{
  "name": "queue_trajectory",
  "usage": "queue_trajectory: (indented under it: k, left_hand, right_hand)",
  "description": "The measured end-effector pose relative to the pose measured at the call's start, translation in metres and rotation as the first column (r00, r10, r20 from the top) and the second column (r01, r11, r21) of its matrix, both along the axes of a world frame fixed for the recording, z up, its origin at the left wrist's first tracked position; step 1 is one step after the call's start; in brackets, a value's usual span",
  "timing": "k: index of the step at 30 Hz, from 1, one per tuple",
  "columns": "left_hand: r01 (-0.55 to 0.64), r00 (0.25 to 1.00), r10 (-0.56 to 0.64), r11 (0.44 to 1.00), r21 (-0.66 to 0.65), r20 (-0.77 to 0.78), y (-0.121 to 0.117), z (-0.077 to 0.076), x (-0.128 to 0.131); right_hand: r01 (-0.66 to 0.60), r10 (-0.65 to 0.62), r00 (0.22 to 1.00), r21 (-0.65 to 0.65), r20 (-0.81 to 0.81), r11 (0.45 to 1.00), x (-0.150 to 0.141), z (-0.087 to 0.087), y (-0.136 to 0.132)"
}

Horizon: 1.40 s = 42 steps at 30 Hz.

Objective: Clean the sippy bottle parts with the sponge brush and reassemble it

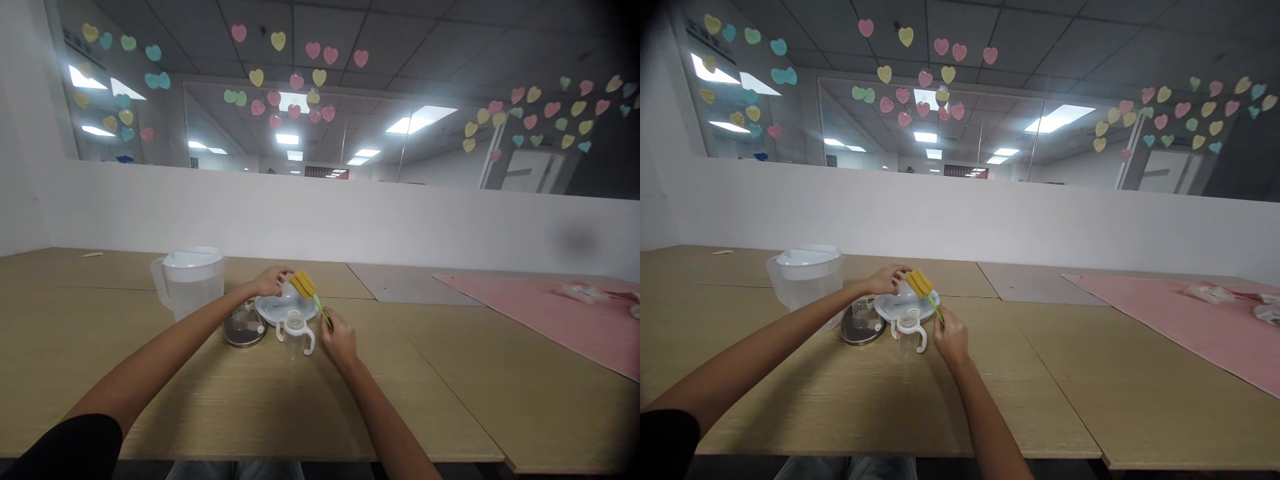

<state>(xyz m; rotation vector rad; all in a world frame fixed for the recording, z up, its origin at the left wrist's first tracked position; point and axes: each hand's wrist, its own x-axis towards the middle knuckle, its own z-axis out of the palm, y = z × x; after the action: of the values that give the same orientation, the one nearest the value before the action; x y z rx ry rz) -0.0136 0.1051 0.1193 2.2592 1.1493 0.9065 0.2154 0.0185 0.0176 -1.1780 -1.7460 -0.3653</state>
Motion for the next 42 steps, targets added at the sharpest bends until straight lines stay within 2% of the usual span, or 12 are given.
queue_trajectory:
  k: [4, 8, 12, 16, 18, 20, 22, 27, 31, 36, 39, 42]
  left_hand:
    - [-0.016, 0.991, 0.011, 0.999, 0.033, 0.136, -0.023, 0.003, 0.0]
    - [-0.109, 0.918, 0.052, 0.986, 0.124, 0.394, -0.046, -0.021, -0.004]
    - [-0.252, 0.923, 0.162, 0.94, 0.231, 0.35, -0.062, -0.054, -0.024]
    - [-0.357, 0.913, 0.269, 0.89, 0.283, 0.307, -0.069, -0.085, -0.053]
    - [-0.344, 0.935, 0.292, 0.882, 0.321, 0.2, -0.069, -0.096, -0.064]
    - [-0.31, 0.938, 0.346, 0.869, 0.386, -0.026, -0.067, -0.103, -0.07]
    - [-0.306, 0.909, 0.391, 0.859, 0.411, -0.141, -0.065, -0.107, -0.071]
    - [-0.349, 0.868, 0.451, 0.851, 0.393, -0.207, -0.064, -0.108, -0.069]
    - [-0.336, 0.833, 0.454, 0.869, 0.362, -0.317, -0.066, -0.106, -0.07]
    - [-0.335, 0.826, 0.45, 0.876, 0.346, -0.34, -0.067, -0.108, -0.071]
    - [-0.324, 0.825, 0.443, 0.879, 0.35, -0.35, -0.067, -0.111, -0.069]
    - [-0.322, 0.825, 0.443, 0.879, 0.352, -0.351, -0.066, -0.114, -0.069]
  right_hand:
    - [-0.007, 0.005, 0.999, 0.025, 0.045, 1.0, 0.0, 0.001, -0.001]
    - [-0.043, 0.034, 0.989, 0.063, 0.147, 0.997, 0.003, 0.0, -0.002]
    - [-0.082, 0.072, 0.974, 0.04, 0.214, 0.996, 0.005, -0.001, 0.0]
    - [-0.12, 0.119, 0.99, 0.009, 0.079, 0.993, 0.003, 0.0, -0.001]
    - [-0.147, 0.146, 0.989, -0.027, -0.036, 0.989, 0.0, 0.002, -0.005]
    - [-0.19, 0.181, 0.977, -0.076, -0.113, 0.979, -0.004, 0.003, -0.011]
    - [-0.241, 0.227, 0.966, -0.112, -0.125, 0.964, -0.008, 0.002, -0.017]
    - [-0.326, 0.319, 0.944, -0.081, -0.079, 0.942, -0.019, -0.002, -0.022]
    - [-0.39, 0.384, 0.921, -0.093, -0.069, 0.916, -0.023, -0.002, -0.021]
    - [-0.477, 0.47, 0.879, -0.154, -0.082, 0.865, -0.025, -0.001, -0.024]
    - [-0.421, 0.391, 0.9, -0.146, -0.192, 0.895, -0.023, 0.006, -0.018]
    - [-0.182, 0.139, 0.973, -0.25, -0.182, 0.951, -0.023, 0.026, 0.001]
